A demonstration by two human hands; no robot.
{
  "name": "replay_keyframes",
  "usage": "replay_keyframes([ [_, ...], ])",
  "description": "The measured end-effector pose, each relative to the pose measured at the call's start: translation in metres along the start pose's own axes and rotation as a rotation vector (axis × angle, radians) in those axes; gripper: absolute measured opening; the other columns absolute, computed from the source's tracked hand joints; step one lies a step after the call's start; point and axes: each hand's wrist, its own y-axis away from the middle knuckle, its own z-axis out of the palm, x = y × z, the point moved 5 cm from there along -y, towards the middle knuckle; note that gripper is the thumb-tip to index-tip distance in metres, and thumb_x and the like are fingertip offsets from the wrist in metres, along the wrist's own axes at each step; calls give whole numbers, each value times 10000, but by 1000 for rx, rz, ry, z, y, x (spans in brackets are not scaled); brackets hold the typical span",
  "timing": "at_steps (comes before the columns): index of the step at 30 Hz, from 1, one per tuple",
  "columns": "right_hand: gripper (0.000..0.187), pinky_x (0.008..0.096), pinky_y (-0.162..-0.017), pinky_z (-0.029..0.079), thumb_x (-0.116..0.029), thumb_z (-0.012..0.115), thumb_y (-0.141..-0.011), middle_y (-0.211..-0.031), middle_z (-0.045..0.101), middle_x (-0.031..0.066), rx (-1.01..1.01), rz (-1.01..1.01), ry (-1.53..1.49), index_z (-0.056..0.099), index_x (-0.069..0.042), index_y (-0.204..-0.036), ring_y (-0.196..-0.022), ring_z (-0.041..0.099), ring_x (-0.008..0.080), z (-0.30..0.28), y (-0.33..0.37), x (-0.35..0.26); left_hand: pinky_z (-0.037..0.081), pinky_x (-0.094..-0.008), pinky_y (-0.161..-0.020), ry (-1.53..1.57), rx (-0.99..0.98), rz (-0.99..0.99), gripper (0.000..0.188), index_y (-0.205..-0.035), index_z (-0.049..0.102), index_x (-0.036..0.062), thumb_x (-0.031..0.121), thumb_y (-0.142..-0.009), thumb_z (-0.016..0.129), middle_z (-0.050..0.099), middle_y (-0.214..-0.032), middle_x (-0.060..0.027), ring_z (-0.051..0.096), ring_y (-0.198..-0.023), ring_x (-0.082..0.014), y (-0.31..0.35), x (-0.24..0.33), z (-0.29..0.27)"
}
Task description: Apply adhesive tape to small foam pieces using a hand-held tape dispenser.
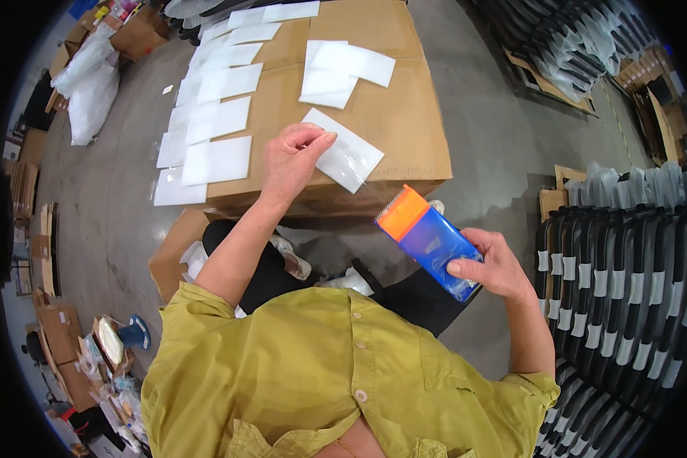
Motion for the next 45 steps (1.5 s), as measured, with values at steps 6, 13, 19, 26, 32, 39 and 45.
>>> replay_keyframes([
  [6, 441, 248, -697, 446, -321, 698, -706, -799, 621, 73, -46, 5, 57, 601, 51, -922, -737, 556, 110, 6, -24, -43, 397, -324, -743, -317, 143, 230, 190, -780, 671, 68, 252, -740, 646, 588, -893, -77, 556, -842, -219, -17, -7, -4],
  [13, 465, 262, -722, 452, -319, 689, -703, -845, 629, 109, -115, 75, 113, 597, 62, -954, -759, 577, 145, 5, -50, -55, 319, -381, -823, -553, 199, 290, 186, -745, 677, 97, 279, -733, 645, 555, -990, -64, 505, -954, -214, -20, -23, -11],
  [19, 470, 269, -743, 464, -302, 690, -712, -872, 634, 123, -146, 141, 41, 588, 64, -988, -784, 596, 155, 11, -63, -49, 307, -401, -859, -963, 223, 295, 405, -1072, 556, 103, 256, -714, 668, 531, -1045, -104, 488, -979, -261, -18, -8, -4],
  [26, 409, 246, -731, 460, -273, 684, -725, -895, 645, 104, -149, 171, -89, 591, 47, -962, -803, 591, 128, 18, -44, -31, 451, -261, -641, -39, -19, -92, 239, -966, 562, -17, 195, -859, 535, 612, -831, -115, 583, -736, -160, 58, -9, -31],
  [32, 373, 247, -740, 460, -231, 685, -725, -901, 641, 108, -94, 206, -179, 592, 43, -961, -783, 591, 126, 36, -25, -9, 440, -275, -762, 652, -362, -764, 533, -1079, 526, -33, 448, -853, 490, 594, -996, -122, 571, -876, -172, 88, -53, 43],
  [39, 380, 238, -682, 446, -274, 700, -724, -812, 620, 58, 43, 162, -137, 593, 32, -922, -734, 553, 91, 56, 6, 30, 453, -304, -755, 807, -180, -713, 360, -1052, 542, 15, 240, -790, 643, 601, -988, -85, 578, -872, -179, 79, -51, 72],
  [45, 402, 230, -604, 427, -317, 725, -697, -737, 576, 31, 243, -24, -15, 585, 25, -855, -672, 500, 77, 71, 43, 40, 518, -311, -555, 850, -195, -693, 322, -1026, 520, 12, 245, -819, 604, 614, -890, -113, 623, -711, -225, 68, -34, 57],
])
